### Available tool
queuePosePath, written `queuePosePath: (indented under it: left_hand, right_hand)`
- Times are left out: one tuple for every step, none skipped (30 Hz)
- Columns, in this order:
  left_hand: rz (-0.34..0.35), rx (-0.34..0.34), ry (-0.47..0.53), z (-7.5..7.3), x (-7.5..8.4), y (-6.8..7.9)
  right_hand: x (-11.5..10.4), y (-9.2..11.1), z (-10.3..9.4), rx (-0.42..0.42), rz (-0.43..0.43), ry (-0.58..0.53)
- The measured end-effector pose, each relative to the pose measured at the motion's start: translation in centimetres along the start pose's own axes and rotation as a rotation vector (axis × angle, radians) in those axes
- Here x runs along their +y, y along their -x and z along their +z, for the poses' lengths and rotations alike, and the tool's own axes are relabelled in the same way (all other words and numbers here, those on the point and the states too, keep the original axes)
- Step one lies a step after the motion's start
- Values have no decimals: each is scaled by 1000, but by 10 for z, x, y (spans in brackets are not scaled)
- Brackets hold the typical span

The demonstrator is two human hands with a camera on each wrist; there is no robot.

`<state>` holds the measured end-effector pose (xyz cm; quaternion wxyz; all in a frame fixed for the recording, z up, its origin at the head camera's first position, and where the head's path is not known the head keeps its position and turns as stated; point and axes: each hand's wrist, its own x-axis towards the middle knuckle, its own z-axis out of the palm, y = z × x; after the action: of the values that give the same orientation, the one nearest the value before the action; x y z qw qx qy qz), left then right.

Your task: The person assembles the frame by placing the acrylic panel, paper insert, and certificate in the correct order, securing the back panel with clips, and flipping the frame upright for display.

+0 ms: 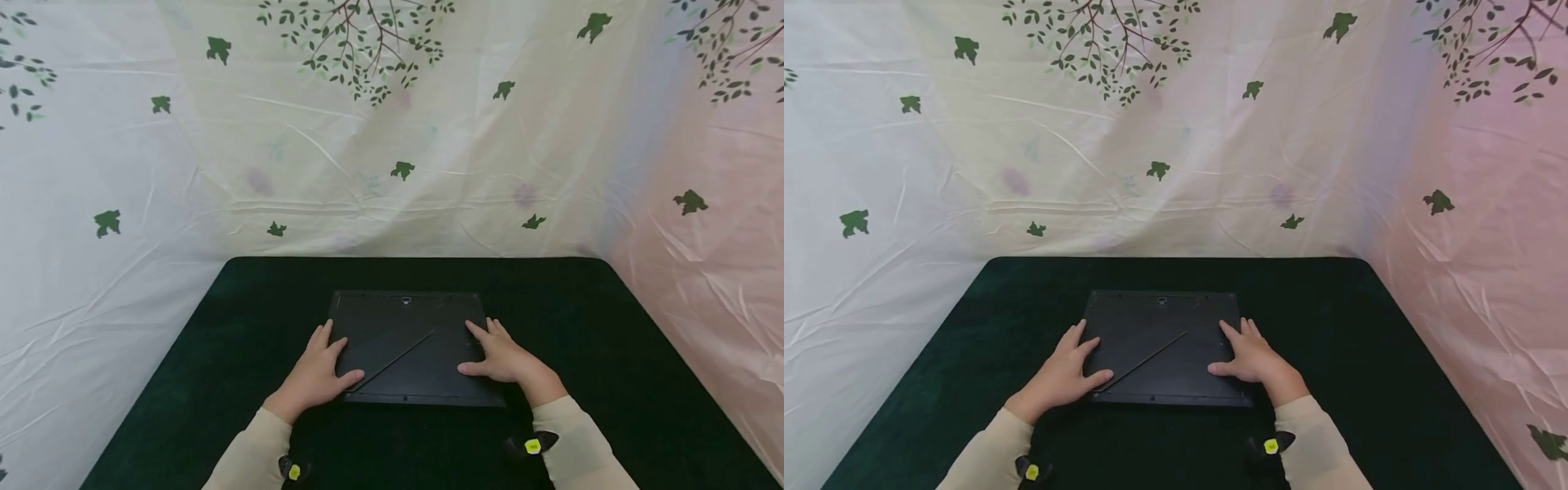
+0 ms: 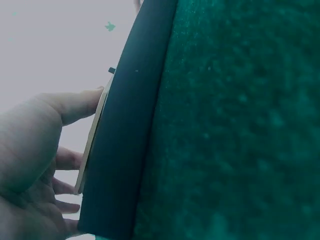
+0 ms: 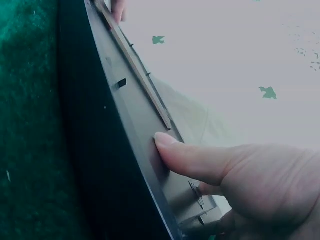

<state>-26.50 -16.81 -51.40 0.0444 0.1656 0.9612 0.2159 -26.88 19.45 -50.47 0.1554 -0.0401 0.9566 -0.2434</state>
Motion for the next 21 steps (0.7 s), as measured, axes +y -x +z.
queuePosePath:
  left_hand:
    - [32, -1, -33, 0, 2, -1]
    - [62, -9, -62, 0, 4, -3]
    - [91, -18, -81, 1, 6, -5]
    - [114, -34, -98, 1, 7, -6]
    - [132, -52, -105, 1, 9, -7]
    - [142, -73, -109, 1, 10, -8]
    - [152, -89, -114, 1, 11, -8]
    - [157, -100, -120, 1, 11, -7]
    - [162, -109, -127, 2, 11, -7]
    - [166, -115, -138, 2, 12, -6]
    - [173, -115, -146, 3, 12, -6]
    - [179, -114, -156, 3, 12, -6]
    - [185, -110, -166, 4, 12, -5]
    - [188, -106, -174, 4, 13, -5]
    - [191, -99, -179, 4, 14, -5]
    - [191, -92, -182, 4, 14, -5]
    - [191, -85, -184, 4, 15, -5]
    - [187, -83, -186, 4, 16, -6]
    - [181, -80, -187, 4, 16, -6]
    - [176, -79, -187, 3, 17, -7]
    - [172, -76, -188, 3, 18, -7]
  right_hand:
    - [1, 0, 0, -2, 2, 5]
    - [1, 1, -1, -4, 2, 7]
    - [2, 1, -1, -6, 3, 10]
    - [3, 1, -1, -8, -2, 10]
    - [3, 1, -1, -11, -7, 9]
    - [3, 1, -1, -13, -11, 11]
    - [2, 1, -1, -16, -13, 13]
    - [1, 1, 0, -19, -15, 17]
    - [0, 1, 0, -22, -16, 24]
    - [-1, 1, 0, -23, -16, 33]
    - [-1, 2, 0, -23, -12, 47]
    - [-1, 2, 0, -22, -6, 59]
    - [-1, 3, 0, -22, 0, 71]
    - [-1, 4, 1, -20, 3, 83]
    - [-1, 4, 1, -15, 3, 92]
    - [0, 5, 2, -5, -4, 100]
    - [1, 5, 2, 8, -12, 105]
    - [2, 6, 3, 24, -25, 109]
    - [2, 7, 4, 45, -45, 116]
    - [4, 8, 5, 70, -70, 124]
    - [5, 9, 6, 98, -97, 132]
